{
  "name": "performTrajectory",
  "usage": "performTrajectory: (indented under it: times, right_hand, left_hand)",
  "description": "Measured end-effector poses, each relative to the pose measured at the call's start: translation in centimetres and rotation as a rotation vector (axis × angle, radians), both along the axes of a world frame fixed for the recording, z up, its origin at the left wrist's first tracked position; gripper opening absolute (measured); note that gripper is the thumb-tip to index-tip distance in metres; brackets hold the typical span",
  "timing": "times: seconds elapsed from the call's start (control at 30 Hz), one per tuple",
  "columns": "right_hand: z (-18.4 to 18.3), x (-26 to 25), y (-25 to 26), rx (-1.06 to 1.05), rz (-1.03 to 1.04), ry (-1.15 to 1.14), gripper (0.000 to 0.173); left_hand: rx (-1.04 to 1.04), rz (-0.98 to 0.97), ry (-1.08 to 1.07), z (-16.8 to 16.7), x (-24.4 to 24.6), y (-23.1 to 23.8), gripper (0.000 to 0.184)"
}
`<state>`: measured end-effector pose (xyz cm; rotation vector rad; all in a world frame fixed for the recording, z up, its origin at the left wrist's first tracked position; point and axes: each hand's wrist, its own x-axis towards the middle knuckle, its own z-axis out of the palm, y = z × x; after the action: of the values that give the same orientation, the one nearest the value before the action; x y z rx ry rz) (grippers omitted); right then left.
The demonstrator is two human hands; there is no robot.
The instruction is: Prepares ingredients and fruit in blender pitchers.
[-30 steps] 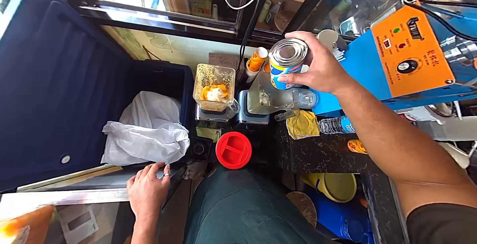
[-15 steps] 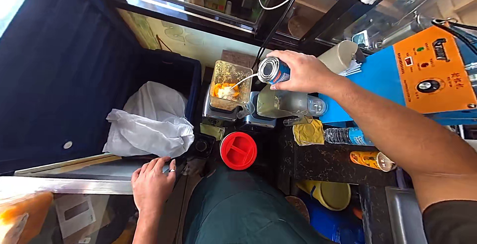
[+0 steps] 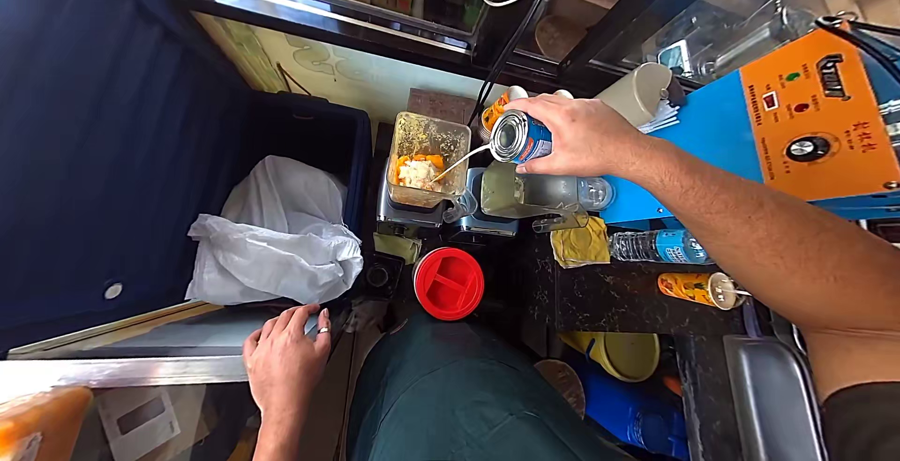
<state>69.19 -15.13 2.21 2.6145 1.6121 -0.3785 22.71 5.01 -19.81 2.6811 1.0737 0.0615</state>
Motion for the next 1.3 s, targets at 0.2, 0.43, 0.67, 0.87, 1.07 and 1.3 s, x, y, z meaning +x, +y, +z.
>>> performTrajectory:
  times: [0.2,0.43,0.67,0.87,1.07,1.3]
  right_hand:
    - [-1.0,0.5,2.0,0.012,0.005,0.007,0.084]
    - [-0.7,1.8,2.1,0.029,0.0,-0.073,0.083]
    - [-0.3,0.6,0.5,-0.028,0.077,-0.086,0.082]
    - [-0.6,0.7,1.2,-0.031,0.07,-0.087,0.082]
    - [-0.3,0.7,1.3,-0.034,0.061,-0.095,0.083]
    - [-0.9,-0.1,1.7,-0.011,0.045,-0.083,0.083]
  left_hand:
    - [-0.005,-0.003,0.024,0.0,0.0,0.0,0.041]
    - [-0.003,-0.007,0.032,0.0,0.0,0.0,0.04]
    - [-0.015,0.002,0.032,0.4,0.2,-0.1,0.04]
    - [-0.008,0.002,0.039,0.1,0.2,0.0,0.041]
    - [-0.005,-0.002,0.03,0.2,0.4,0.0,0.042]
    - [-0.005,-0.013,0.027,0.5,-0.7,0.1,0.041]
